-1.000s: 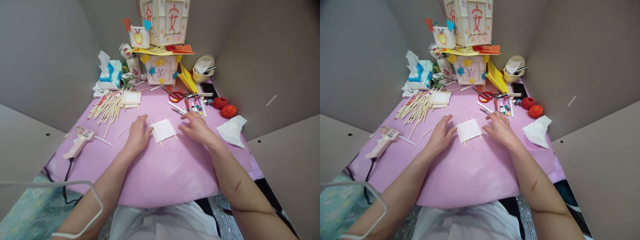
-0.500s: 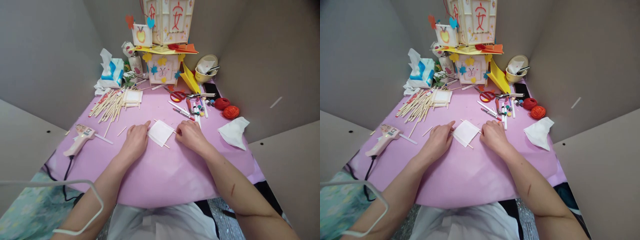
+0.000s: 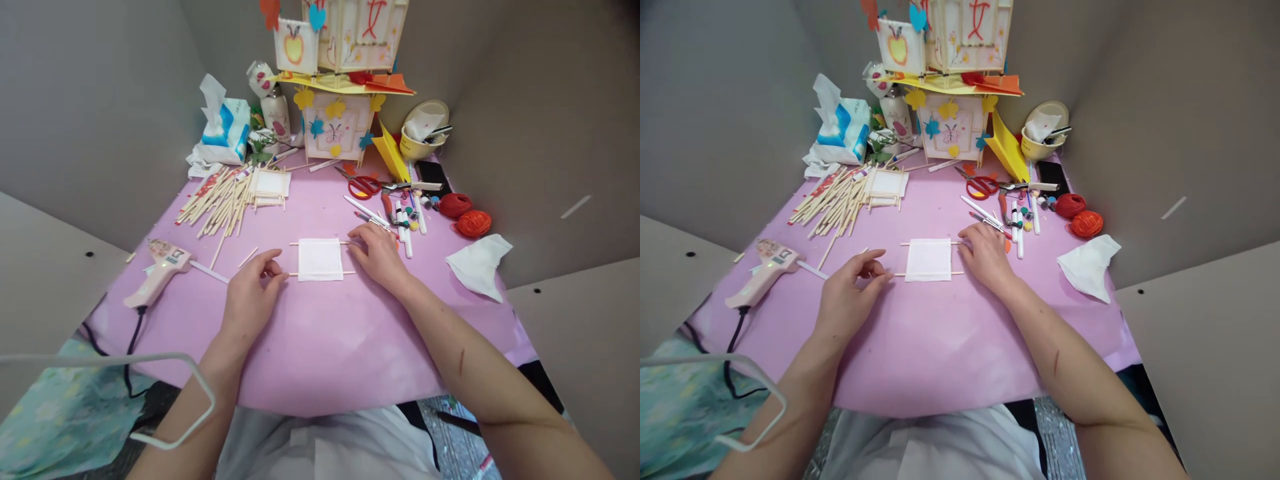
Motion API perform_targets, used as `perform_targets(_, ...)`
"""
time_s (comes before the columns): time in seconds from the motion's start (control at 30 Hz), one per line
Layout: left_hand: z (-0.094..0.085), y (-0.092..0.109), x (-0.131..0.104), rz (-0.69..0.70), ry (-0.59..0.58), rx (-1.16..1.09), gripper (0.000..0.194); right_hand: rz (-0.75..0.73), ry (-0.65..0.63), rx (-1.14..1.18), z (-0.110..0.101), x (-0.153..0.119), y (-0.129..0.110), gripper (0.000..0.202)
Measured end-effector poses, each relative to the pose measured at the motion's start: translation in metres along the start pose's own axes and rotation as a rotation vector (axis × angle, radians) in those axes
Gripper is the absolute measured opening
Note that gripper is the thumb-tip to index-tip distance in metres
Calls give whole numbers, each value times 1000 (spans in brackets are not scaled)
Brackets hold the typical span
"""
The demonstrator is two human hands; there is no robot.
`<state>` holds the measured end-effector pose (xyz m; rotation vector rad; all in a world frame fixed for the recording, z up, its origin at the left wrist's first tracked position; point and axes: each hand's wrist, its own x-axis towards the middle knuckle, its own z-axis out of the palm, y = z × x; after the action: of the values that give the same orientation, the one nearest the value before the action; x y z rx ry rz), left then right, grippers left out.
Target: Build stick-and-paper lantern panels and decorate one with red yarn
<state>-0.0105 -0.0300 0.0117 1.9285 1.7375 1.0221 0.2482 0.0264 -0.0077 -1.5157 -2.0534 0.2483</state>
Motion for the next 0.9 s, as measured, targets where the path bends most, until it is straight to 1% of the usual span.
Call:
perform_targets(0.13,-1,4,-2,-112,23,-227,37,13,-7,58,0,-2,6,16)
perform_targets(0.27,-1,6,-1,-225,-5,-470,34,12,21,89,1,-3,9,15)
perform_targets(0.37,0,5,0,-268,-43,-582,34,-6,40,104,0,-4,7,15)
perform_targets(0.5,4,3,0,-266,-80,-626,35,-80,28,91,0,-8,4,19)
perform_targets(0.67,11,-3,0,-169,-51,-591,30,-206,22,-19,5,-11,2,26)
perform_targets(0.77,14,-8,1,-151,-45,-548,30,-267,-5,-47,5,-13,0,26)
perform_targets(0.9,15,-9,1,-158,-7,-537,24,-263,55,-41,5,-13,0,31)
